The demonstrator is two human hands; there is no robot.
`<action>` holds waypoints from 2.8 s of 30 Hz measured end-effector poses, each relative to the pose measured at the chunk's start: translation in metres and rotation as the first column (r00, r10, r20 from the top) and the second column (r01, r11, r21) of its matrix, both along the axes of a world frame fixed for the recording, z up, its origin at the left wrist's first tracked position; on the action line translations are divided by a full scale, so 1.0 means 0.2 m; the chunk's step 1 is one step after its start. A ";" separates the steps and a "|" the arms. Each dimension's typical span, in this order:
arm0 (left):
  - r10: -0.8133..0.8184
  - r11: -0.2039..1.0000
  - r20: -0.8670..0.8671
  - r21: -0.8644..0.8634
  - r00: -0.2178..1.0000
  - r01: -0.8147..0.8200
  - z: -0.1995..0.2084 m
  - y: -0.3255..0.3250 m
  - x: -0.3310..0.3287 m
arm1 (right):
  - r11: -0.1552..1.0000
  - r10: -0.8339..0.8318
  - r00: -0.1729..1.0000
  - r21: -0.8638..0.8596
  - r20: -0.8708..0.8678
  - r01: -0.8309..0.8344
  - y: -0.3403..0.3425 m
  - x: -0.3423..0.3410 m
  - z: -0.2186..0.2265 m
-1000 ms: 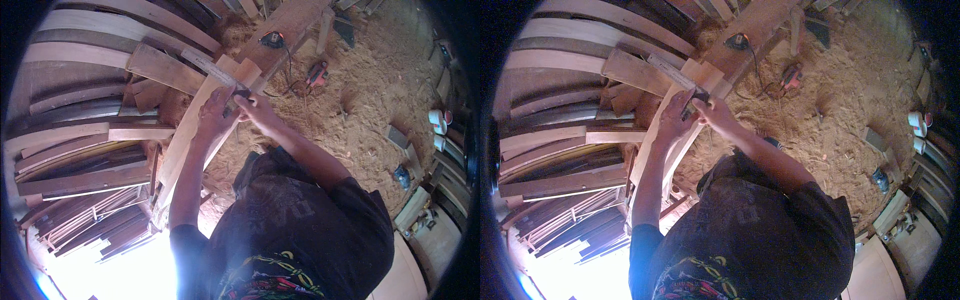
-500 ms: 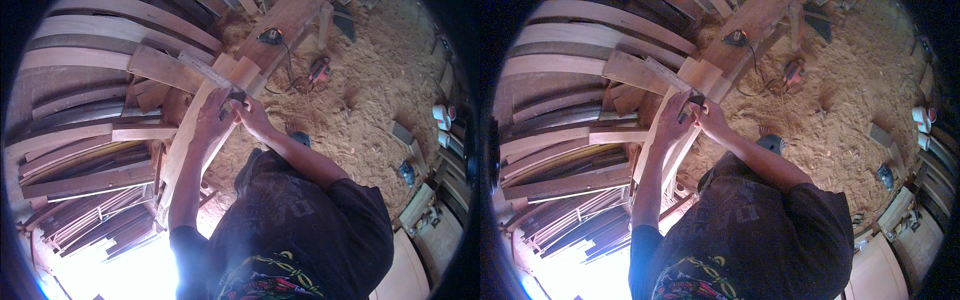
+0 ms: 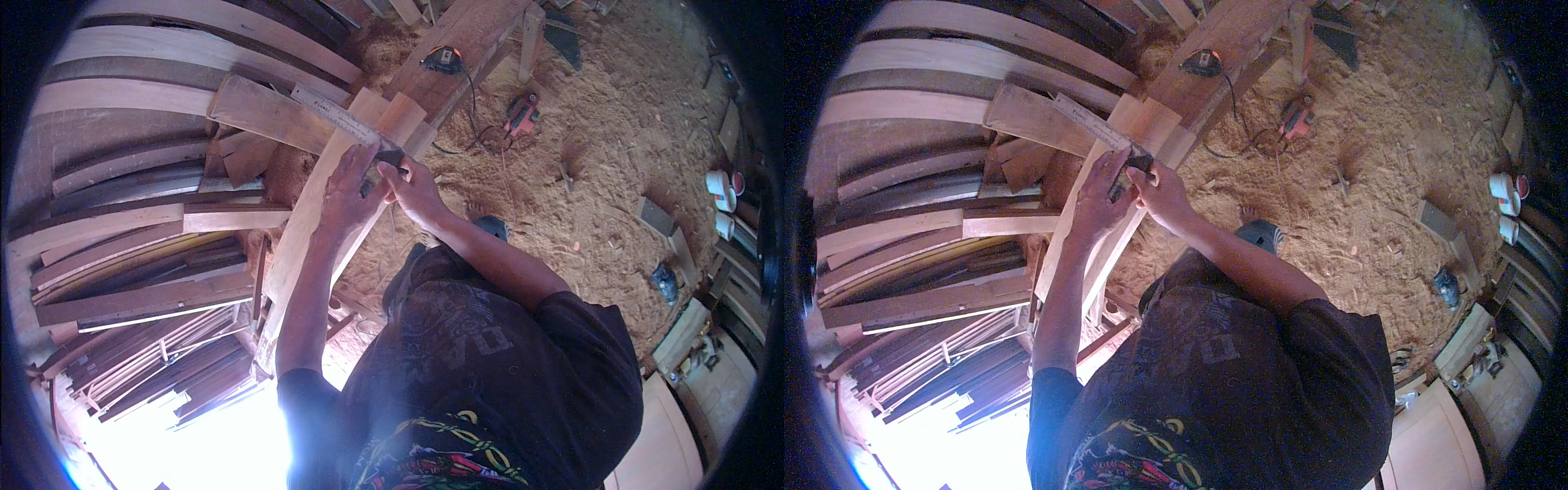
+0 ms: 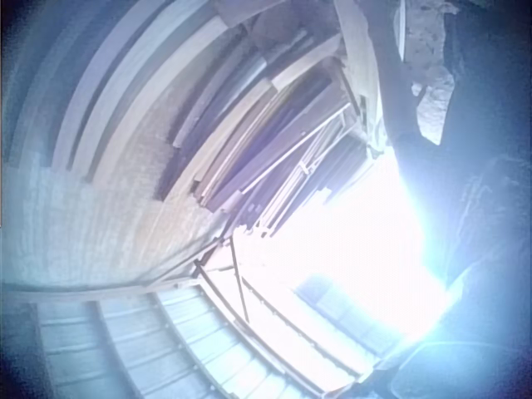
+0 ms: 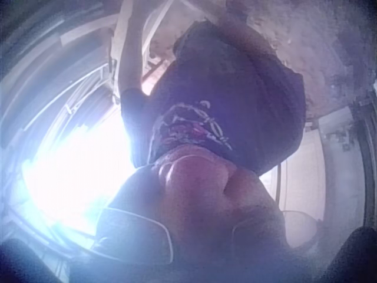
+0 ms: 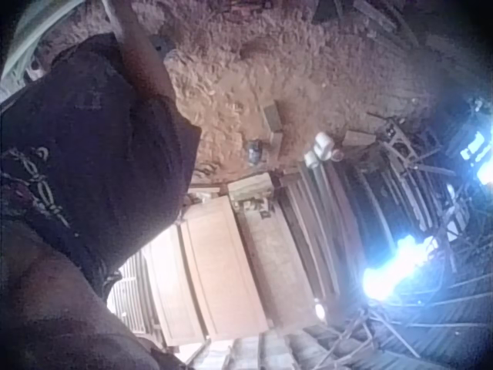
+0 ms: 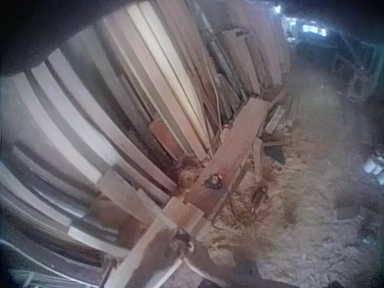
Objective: The person uses a try square and pencil to mark straight lines on several wooden planks. They repeatedly position the square, draw lines, and move the planks to continue marking.
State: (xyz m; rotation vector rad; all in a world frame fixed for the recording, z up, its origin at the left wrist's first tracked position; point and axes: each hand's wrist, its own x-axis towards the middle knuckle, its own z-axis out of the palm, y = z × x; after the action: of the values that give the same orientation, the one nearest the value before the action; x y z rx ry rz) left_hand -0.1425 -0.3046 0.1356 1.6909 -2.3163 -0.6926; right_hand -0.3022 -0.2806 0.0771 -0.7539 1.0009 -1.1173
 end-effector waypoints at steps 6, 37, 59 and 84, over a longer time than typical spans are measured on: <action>-0.040 0.998 -0.035 -0.049 0.999 0.039 -0.01 -0.01 0.00 | 0.999 0.010 1.000 0.037 0.002 -0.010 0.00 0.00 0.01; -0.018 0.996 0.029 -0.090 0.999 0.020 -0.03 0.01 -0.01 | 0.838 -0.163 0.884 -0.535 -0.438 -0.110 -0.27 -0.40 0.15; 0.070 0.990 0.017 -0.127 0.997 -0.068 -0.09 0.06 -0.04 | 0.631 -0.151 0.360 -0.370 -0.921 -0.682 -0.82 -0.20 0.44; 0.420 0.908 0.086 -0.042 0.903 -0.418 -0.14 0.48 0.35 | 0.997 0.069 0.909 0.065 -0.410 -0.047 -0.05 -0.38 0.08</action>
State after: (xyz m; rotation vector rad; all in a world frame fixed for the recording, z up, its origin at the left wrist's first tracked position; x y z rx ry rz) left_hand -0.0732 -0.2083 0.1086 2.1539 -1.8981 -0.5051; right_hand -0.3778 -0.2902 0.0931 -0.9953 1.3486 -0.8911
